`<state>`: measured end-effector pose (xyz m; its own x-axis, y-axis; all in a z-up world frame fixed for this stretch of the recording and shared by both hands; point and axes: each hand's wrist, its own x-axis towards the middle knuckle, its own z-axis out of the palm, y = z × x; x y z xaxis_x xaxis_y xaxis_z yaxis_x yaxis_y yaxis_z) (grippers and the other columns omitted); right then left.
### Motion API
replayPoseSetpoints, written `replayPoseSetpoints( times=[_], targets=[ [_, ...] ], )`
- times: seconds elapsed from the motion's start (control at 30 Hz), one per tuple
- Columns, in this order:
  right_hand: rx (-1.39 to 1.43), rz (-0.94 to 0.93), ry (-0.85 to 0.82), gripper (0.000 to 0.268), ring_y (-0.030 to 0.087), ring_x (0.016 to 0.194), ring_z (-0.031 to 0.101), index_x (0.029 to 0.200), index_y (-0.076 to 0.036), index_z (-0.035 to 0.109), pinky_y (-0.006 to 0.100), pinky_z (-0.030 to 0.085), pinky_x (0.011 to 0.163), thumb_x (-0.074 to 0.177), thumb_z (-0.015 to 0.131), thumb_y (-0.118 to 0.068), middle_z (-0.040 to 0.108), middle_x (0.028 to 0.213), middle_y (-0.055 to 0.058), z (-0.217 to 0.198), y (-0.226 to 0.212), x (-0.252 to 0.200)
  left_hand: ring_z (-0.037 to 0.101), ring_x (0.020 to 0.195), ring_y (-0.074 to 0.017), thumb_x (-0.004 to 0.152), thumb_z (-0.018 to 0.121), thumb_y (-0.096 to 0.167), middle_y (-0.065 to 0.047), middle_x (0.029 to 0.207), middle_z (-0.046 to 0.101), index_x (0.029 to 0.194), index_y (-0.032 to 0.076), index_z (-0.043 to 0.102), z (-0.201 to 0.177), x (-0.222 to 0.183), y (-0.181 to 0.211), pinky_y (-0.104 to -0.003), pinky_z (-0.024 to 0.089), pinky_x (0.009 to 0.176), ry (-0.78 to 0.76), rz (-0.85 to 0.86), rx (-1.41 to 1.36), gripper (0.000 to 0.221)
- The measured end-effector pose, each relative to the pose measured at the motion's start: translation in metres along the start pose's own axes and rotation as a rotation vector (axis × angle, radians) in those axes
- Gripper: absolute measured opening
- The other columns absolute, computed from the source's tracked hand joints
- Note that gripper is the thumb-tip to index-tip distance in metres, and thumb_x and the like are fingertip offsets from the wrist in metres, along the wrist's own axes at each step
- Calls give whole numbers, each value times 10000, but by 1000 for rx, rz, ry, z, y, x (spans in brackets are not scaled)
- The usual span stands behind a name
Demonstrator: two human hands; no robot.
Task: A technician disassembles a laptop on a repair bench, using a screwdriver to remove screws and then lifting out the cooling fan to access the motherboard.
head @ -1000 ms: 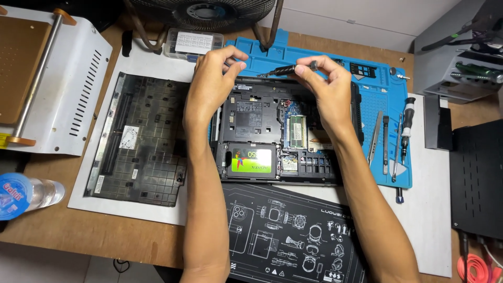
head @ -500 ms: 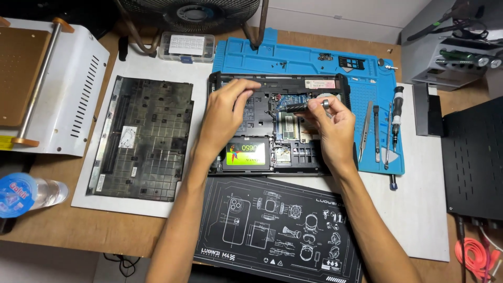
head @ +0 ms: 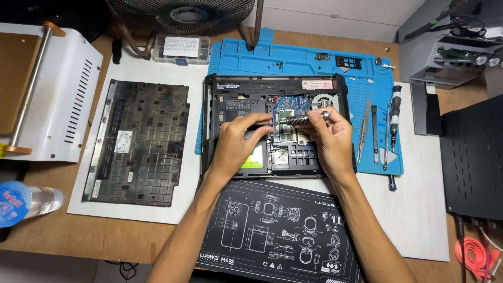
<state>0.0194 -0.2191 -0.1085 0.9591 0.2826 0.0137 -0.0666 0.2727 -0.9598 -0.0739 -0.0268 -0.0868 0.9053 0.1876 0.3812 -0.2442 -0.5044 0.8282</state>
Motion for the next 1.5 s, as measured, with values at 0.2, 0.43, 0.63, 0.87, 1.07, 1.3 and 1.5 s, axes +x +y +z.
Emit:
replayPoseSetpoints(
  times=[0.2, 0.43, 0.63, 0.87, 1.07, 1.3, 1.5],
  targets=[
    [-50, -20, 12, 188, 215, 797, 766, 1016, 46, 643, 368, 662, 828, 988, 701, -131, 700, 817, 112, 4, -7, -1, 763, 874, -263, 927, 719, 127, -18, 889, 798, 1029, 174, 782, 10, -6, -9, -349, 583, 805, 101, 20, 25, 129],
    [-33, -22, 27, 190, 232, 777, 769, 1017, 69, 647, 378, 676, 810, 973, 712, -104, 679, 793, 109, 10, -14, -5, 767, 868, -243, 922, 717, 93, -12, 891, 802, 988, 177, 798, 7, -5, -4, -343, 588, 805, 167, 12, 45, 133],
    [-62, -13, 15, 185, 219, 790, 775, 1028, 82, 658, 349, 674, 788, 973, 712, -87, 666, 789, 98, 5, -8, -3, 762, 951, -264, 898, 747, 77, -53, 938, 802, 990, 132, 800, 8, -7, 5, -367, 594, 855, 253, 70, 45, 120],
    [-148, -6, -38, 185, 172, 767, 754, 1051, 72, 669, 312, 648, 730, 968, 714, -86, 674, 778, 89, 9, -14, -6, 747, 992, -316, 889, 751, 63, -107, 987, 792, 1006, 83, 788, 16, -6, 14, -421, 591, 883, 203, 94, 5, 124],
    [-151, -9, -35, 174, 182, 817, 766, 1052, 70, 670, 307, 647, 771, 968, 708, -78, 689, 829, 95, 7, -13, -6, 735, 1025, -318, 897, 763, 126, -131, 1069, 774, 1097, 64, 758, 14, -7, 12, -421, 570, 897, 131, 68, 40, 209],
    [-110, -15, -34, 163, 223, 831, 774, 1055, 71, 664, 329, 660, 794, 977, 690, -70, 706, 868, 139, 7, -11, -5, 685, 1008, -303, 946, 697, 89, -92, 1014, 718, 1107, 71, 743, 8, -7, 0, -427, 537, 898, 79, 88, 119, 168],
    [-68, -17, -17, 174, 231, 825, 778, 1049, 77, 654, 340, 667, 796, 973, 693, -75, 685, 832, 101, 5, -9, -5, 616, 787, -220, 917, 738, 85, -46, 831, 632, 967, 77, 757, 12, -8, -4, -339, 521, 724, 162, 65, 126, 54]
  ],
)
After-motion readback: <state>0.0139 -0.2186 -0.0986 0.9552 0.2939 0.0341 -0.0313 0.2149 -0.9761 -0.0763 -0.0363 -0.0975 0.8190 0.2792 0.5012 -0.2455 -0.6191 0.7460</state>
